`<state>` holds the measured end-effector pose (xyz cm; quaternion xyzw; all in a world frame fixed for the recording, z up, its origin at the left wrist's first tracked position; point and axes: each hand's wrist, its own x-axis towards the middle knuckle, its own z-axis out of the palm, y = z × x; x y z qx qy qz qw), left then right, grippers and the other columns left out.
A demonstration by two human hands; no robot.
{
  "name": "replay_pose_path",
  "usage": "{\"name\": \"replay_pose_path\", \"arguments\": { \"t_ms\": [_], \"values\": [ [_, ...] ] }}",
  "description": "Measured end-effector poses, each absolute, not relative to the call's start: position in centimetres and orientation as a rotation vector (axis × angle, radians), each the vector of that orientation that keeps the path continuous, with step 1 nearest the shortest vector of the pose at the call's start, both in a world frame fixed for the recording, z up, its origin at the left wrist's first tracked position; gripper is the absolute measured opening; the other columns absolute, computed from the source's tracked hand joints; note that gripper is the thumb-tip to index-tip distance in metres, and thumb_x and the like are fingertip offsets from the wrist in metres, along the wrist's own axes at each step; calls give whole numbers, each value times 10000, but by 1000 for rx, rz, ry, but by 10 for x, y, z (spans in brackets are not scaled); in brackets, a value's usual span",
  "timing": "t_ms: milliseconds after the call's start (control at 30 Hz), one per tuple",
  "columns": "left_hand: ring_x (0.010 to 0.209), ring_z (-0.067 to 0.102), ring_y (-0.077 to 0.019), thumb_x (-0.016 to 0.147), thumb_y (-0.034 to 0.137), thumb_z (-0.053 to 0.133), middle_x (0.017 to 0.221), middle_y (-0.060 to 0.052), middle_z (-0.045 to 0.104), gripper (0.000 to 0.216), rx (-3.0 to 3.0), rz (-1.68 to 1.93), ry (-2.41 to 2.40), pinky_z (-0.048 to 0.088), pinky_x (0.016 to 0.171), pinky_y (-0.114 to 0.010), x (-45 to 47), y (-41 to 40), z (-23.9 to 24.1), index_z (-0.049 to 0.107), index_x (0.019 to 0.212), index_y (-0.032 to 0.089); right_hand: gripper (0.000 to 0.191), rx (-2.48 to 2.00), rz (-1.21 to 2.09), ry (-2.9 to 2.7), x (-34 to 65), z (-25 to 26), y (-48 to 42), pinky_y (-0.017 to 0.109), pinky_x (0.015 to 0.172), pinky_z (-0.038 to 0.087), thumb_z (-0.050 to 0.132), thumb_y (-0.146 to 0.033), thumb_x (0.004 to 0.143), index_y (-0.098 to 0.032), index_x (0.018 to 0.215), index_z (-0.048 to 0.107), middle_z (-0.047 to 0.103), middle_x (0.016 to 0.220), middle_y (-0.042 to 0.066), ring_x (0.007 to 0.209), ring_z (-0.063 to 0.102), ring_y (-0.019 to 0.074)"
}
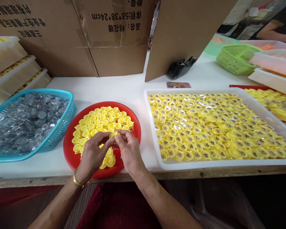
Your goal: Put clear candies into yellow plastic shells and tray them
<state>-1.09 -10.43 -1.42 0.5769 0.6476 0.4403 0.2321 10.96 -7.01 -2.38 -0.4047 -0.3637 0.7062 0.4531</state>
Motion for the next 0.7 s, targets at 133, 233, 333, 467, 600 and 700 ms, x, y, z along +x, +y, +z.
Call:
{"name": "replay_pose_path", "arguments": {
  "t_ms": [133, 233, 333, 467, 600, 700],
  "values": [
    [648, 631, -147, 816, 397, 646, 744, -38, 687, 241, 1446, 1213, 1761, 492, 608, -257, -10, -100, -12, 702, 858, 166, 311, -1010, 1802, -787, 110, -22, -67, 362, 800, 568, 765, -340, 671, -174, 906, 647, 683, 847, 13, 788, 649, 162],
    [632, 631, -155, 780, 428, 669, 724, -45, 705, 273, 1345, 1205, 1739, 495, 600, -261, -12, -96, -11, 718, 822, 162, 332, -1016, 1841, -776, 110, -19, -65, 371, 768, 583, 787, -367, 645, -169, 869, 643, 681, 833, 16, 789, 662, 178],
    [677, 655, -172, 750, 449, 689, 743, -53, 725, 315, 1124, 1148, 1612, 515, 618, -261, -16, -93, -13, 730, 823, 146, 345, -1015, 1900, -816, 112, -16, -63, 381, 730, 598, 763, -451, 673, -165, 814, 631, 689, 865, 39, 814, 679, 204],
    [744, 665, -180, 771, 439, 673, 831, -69, 734, 344, 945, 1132, 1494, 534, 678, -276, -19, -93, -19, 726, 904, 126, 407, -1022, 1957, -802, 117, -12, -62, 412, 701, 608, 673, -546, 749, -161, 872, 628, 705, 882, 78, 806, 698, 230],
    [782, 683, -195, 792, 434, 654, 930, -90, 732, 401, 862, 1133, 1367, 559, 730, -325, -18, -95, -20, 692, 1046, 126, 389, -1049, 1890, -948, 117, -14, -63, 398, 690, 615, 645, -515, 786, -184, 989, 642, 699, 1001, 86, 858, 696, 234],
    [832, 692, -217, 765, 437, 684, 951, -90, 737, 415, 927, 1159, 1393, 563, 754, -339, -16, -97, -19, 696, 1054, 141, 355, -1082, 1777, -1120, 116, -21, -65, 365, 700, 612, 683, -441, 766, -222, 1043, 640, 690, 1046, 60, 900, 685, 221]
  ]
}}
